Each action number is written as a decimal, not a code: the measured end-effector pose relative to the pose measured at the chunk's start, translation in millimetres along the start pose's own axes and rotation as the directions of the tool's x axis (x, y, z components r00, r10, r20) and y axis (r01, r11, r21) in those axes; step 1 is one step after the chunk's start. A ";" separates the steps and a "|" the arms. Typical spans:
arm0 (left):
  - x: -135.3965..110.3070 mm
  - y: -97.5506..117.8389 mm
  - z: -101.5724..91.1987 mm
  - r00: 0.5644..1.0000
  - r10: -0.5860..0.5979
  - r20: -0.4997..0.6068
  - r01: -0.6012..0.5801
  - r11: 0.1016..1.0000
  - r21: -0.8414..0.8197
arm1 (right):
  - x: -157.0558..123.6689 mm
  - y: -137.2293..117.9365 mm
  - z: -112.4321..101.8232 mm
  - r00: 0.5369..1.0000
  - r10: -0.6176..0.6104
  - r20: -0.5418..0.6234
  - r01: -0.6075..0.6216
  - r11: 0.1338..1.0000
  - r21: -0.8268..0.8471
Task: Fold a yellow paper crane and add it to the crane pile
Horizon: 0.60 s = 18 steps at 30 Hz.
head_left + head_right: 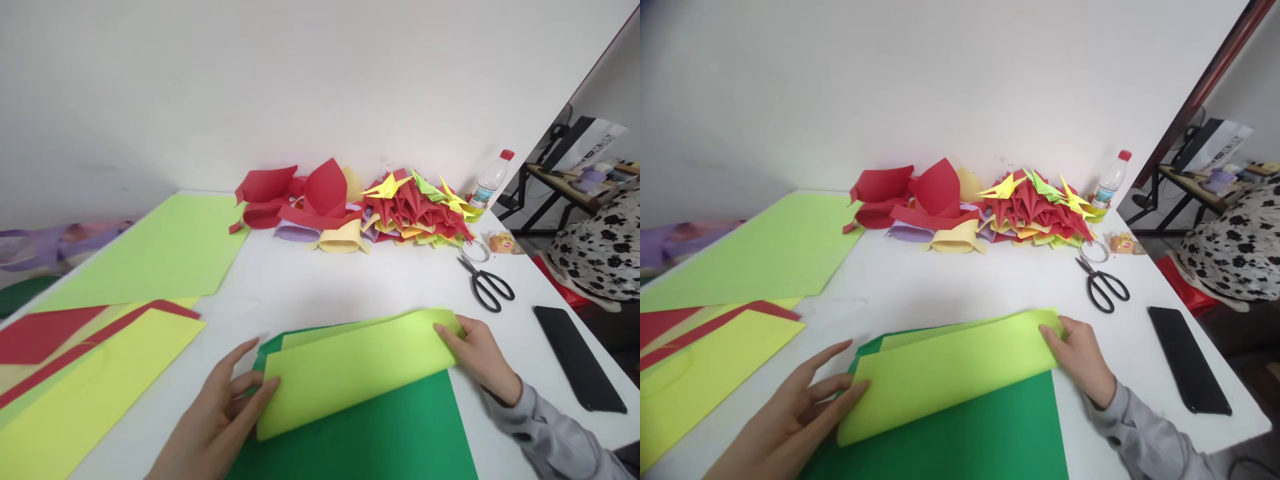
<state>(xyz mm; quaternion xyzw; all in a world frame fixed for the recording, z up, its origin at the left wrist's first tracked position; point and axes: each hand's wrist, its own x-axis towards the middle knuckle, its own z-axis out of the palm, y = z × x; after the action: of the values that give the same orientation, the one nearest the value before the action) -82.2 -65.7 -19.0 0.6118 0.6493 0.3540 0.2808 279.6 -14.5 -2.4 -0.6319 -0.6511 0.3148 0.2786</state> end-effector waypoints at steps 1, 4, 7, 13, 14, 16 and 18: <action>0.8 4.1 -0.3 0.998 -0.053 0.025 0.055 0.998 -0.043 | -1.0 1.3 1.4 0.996 -0.035 -0.080 0.027 0.995 -0.098; -4.5 12.9 1.5 0.988 -0.133 0.084 0.140 0.986 -0.089 | -6.3 4.4 3.7 0.948 -0.206 -0.244 0.115 0.933 -0.342; -16.1 15.9 9.0 0.983 -0.177 0.051 0.180 0.981 -0.067 | -10.8 4.5 3.8 0.915 -0.300 -0.269 0.170 0.893 -0.418; -21.5 21.4 20.2 0.935 -0.353 -0.005 0.353 0.934 -0.058 | -11.3 8.1 5.0 0.927 -0.313 -0.208 0.186 0.863 -0.470; -17.9 23.4 20.0 0.934 -0.356 0.009 0.356 0.932 -0.066 | -10.8 9.7 6.0 0.927 -0.309 -0.214 0.174 0.857 -0.485; -5.3 28.6 18.6 0.937 -0.349 0.036 0.350 0.932 -0.092 | -8.0 12.4 7.8 0.923 -0.295 -0.246 0.137 0.852 -0.506; 15.5 36.6 15.9 0.942 -0.328 0.069 0.334 0.930 -0.151 | -1.2 13.0 7.9 0.921 -0.262 -0.290 0.090 0.864 -0.495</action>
<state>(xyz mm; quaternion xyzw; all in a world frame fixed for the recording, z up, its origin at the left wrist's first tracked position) -49.2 -48.5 2.0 0.4765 0.7063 0.3395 0.3984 282.1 -16.1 -17.4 -0.6628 -0.7042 0.0031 0.2547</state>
